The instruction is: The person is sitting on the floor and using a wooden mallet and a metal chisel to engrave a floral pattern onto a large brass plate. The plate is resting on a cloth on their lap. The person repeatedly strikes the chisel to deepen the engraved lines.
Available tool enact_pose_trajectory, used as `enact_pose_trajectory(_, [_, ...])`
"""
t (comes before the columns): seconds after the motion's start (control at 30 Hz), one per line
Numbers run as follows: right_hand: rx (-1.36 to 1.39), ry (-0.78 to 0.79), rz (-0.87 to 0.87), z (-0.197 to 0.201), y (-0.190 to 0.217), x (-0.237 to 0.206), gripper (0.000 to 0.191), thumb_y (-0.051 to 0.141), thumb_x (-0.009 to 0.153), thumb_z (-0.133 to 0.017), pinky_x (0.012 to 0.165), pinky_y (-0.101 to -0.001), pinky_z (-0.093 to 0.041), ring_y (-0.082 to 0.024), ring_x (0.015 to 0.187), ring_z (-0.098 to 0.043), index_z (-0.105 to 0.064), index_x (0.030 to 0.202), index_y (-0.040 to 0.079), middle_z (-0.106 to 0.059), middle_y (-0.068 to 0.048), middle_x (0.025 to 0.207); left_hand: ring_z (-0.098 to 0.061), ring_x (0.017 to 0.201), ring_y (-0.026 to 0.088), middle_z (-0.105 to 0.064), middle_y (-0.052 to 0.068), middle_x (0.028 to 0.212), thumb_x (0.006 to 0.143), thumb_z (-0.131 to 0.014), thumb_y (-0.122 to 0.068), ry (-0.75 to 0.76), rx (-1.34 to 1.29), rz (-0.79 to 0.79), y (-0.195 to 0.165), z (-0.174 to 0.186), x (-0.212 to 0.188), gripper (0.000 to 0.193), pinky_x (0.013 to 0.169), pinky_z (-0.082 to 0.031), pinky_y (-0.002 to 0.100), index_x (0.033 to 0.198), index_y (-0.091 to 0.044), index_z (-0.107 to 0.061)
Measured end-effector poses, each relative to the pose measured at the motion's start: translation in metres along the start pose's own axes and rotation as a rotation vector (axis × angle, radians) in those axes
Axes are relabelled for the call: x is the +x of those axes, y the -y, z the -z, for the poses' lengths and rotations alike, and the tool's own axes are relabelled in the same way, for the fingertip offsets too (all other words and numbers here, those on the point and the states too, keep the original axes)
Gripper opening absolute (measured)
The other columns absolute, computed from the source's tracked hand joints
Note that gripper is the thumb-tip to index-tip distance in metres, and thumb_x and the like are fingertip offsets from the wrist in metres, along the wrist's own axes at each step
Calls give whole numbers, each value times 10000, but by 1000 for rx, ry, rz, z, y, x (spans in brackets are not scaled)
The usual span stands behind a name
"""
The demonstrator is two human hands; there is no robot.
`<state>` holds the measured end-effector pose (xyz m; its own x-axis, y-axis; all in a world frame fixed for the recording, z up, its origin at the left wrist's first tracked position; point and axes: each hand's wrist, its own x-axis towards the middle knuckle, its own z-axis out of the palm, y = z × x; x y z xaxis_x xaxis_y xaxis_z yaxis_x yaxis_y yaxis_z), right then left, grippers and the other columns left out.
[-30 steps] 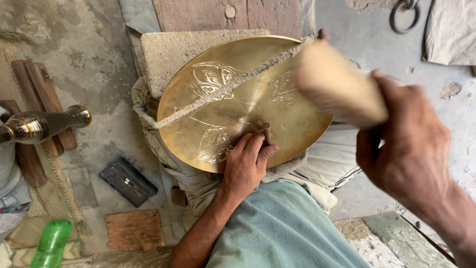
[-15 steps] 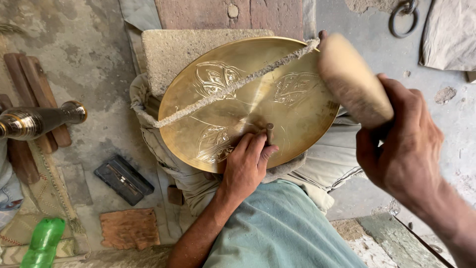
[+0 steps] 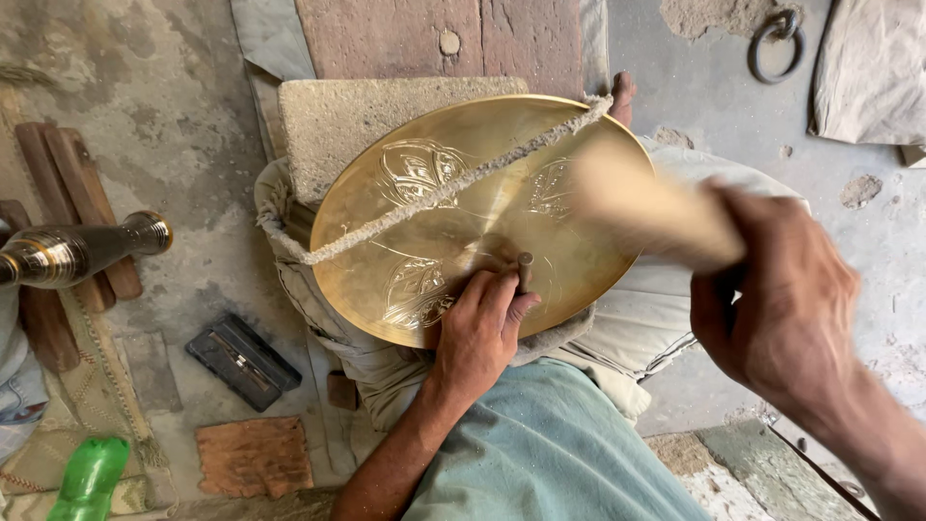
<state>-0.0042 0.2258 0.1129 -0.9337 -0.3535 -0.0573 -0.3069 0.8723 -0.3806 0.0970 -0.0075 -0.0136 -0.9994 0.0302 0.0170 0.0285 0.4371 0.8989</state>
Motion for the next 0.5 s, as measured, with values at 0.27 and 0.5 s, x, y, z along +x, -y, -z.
enact_pose_trajectory(0.27, [-161,-19,20,-2,8,0,527,44,884,-635,760,-422,-533,-288,867,-657,-500,1393,66,-662,-190,1153,-671,890,344,-629,147,1024,1012,-692,-197,-2,16,-1,0,-1,0,294,708,-552,437,1237,-30,-603])
enact_pose_trajectory(0.5, [-477,33,132,3,12,-1,637,123,797,-683,844,-410,-544,-259,921,-687,-587,1428,121,-700,-107,1120,-665,895,355,-626,144,1017,1005,-696,-182,11,35,0,-2,0,1,294,722,-544,450,1244,-35,-609])
